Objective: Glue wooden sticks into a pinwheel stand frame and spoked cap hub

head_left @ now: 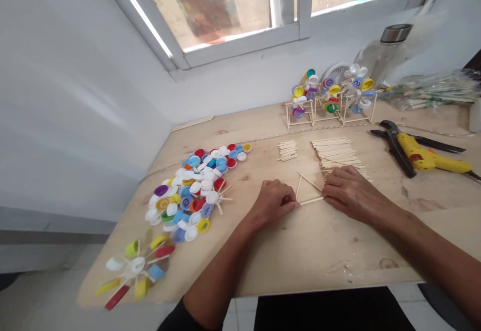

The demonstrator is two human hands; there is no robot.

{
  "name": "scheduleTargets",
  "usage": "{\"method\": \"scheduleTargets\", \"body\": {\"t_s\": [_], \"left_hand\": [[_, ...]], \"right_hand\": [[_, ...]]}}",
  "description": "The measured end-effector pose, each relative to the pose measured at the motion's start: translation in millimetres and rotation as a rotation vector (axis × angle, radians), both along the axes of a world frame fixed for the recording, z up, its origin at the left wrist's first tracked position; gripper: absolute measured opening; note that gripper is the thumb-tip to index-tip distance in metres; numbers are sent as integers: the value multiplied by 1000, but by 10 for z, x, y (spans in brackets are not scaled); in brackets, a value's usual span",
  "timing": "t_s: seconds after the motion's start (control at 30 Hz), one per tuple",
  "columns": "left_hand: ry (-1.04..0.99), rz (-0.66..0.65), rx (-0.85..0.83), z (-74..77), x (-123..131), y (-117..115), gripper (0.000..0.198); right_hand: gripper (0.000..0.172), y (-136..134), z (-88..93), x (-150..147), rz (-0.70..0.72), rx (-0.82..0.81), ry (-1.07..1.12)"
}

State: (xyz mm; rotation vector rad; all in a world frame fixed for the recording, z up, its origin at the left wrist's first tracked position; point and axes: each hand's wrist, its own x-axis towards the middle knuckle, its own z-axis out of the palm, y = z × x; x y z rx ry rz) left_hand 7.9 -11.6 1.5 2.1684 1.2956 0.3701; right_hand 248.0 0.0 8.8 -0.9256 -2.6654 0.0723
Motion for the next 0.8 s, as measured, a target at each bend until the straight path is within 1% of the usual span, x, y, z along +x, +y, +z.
{"method": "scheduleTargets", "body": {"t_s": [0.2, 0.5, 0.67, 0.8], "left_hand": [[-48, 5, 15, 7, -19, -1, 10], [-193, 62, -46, 10, -63, 10, 13], [-213, 100, -57, 7, -35, 7, 12], [-200, 90, -23, 33, 6, 3, 10]], "right_hand": [[23, 6, 10, -10, 11, 5, -5], [24, -3, 22, -13, 16, 6, -6], [26, 3, -5, -2, 18, 29, 9], [25, 1, -17, -5, 14, 26, 4]]}}
